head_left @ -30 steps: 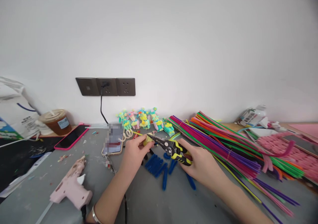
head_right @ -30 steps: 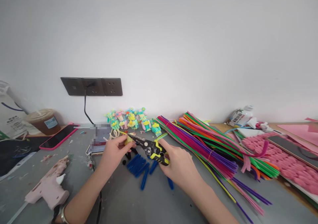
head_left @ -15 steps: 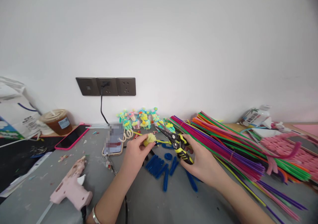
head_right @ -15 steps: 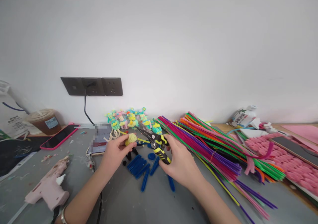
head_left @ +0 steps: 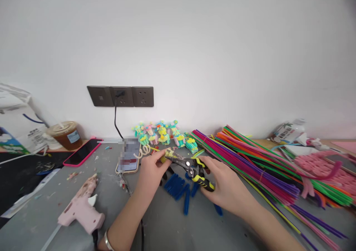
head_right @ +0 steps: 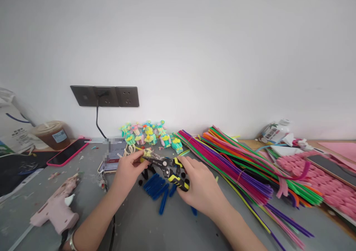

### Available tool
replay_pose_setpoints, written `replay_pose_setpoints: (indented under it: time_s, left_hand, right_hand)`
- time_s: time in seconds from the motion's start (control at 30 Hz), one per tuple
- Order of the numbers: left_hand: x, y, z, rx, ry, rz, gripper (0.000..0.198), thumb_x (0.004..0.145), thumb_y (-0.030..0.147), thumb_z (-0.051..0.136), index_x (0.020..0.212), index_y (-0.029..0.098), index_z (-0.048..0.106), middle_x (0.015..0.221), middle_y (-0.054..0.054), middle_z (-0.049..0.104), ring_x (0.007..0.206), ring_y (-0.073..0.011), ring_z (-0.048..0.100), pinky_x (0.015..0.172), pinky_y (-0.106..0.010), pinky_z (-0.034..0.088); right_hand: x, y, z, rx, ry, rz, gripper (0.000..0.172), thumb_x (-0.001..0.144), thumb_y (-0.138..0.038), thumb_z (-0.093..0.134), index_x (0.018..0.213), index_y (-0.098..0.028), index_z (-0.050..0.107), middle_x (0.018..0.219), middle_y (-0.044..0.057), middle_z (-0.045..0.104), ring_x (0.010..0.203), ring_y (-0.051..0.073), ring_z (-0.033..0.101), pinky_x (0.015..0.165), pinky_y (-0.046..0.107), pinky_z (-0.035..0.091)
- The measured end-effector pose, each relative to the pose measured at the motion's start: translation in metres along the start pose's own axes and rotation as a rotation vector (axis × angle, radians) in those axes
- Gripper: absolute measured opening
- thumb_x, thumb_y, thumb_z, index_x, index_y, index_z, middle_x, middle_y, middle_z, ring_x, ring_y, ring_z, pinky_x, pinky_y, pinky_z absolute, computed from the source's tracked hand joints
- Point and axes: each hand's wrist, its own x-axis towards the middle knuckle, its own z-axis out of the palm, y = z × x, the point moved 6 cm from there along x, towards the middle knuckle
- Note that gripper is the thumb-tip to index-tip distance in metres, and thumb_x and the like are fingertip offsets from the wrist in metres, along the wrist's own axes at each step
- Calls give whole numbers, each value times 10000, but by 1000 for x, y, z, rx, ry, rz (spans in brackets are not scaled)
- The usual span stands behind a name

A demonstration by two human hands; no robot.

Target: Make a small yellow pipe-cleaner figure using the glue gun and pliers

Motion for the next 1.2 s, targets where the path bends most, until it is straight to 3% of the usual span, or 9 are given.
replay_pose_setpoints:
  time_s: [0.23,0.47,0.6,0.77,0.97,1.2]
  left_hand:
    - [-2,2,-4,173,76,49,188,752,290,639,823,164,759,641,-19,675,570,-161,591,583,-236,450]
    - [-4,8,-2,164,59,78,172,782,312,634,774,175,738,587,16,620,538,-133,559,542,-202,414]
    - [-3,4,-4,123,79,59,189,777,337,657,828,171,733,686,-20,704,599,-170,638,599,-233,489]
    - [-1,0,0,-29,37,11,239,793,321,650,971,174,714,947,-97,765,846,-246,718,759,-317,570]
    - [-2,5,4,-243,-41,55,232,841,251,582,1040,210,694,1317,-108,638,1259,-254,566,953,-347,528]
    - [-1,4,5,-277,-50,32,264,867,288,573,1105,201,651,1273,-106,639,1186,-223,599,959,-306,505]
  right_hand:
    - [-2,2,-1,-49,6,85,480,703,-185,555,1176,-261,538,1011,47,720,828,245,703,621,273,486]
    - [-1,2,0,6,-24,126,407,731,-184,532,1128,-270,556,807,13,711,658,222,682,539,249,420]
    - [0,7,6,54,-32,186,468,727,-219,528,1194,-238,510,700,-11,650,647,226,651,569,269,435]
    - [3,24,5,30,47,243,570,733,-284,563,1283,-202,441,913,58,672,838,257,660,698,323,481]
    - [3,27,-2,-315,130,137,583,693,-236,595,1268,-181,511,1035,117,653,946,325,603,800,415,446]
    - [0,27,-3,-295,110,158,595,710,-252,587,1295,-202,489,1047,105,647,955,312,601,802,399,443]
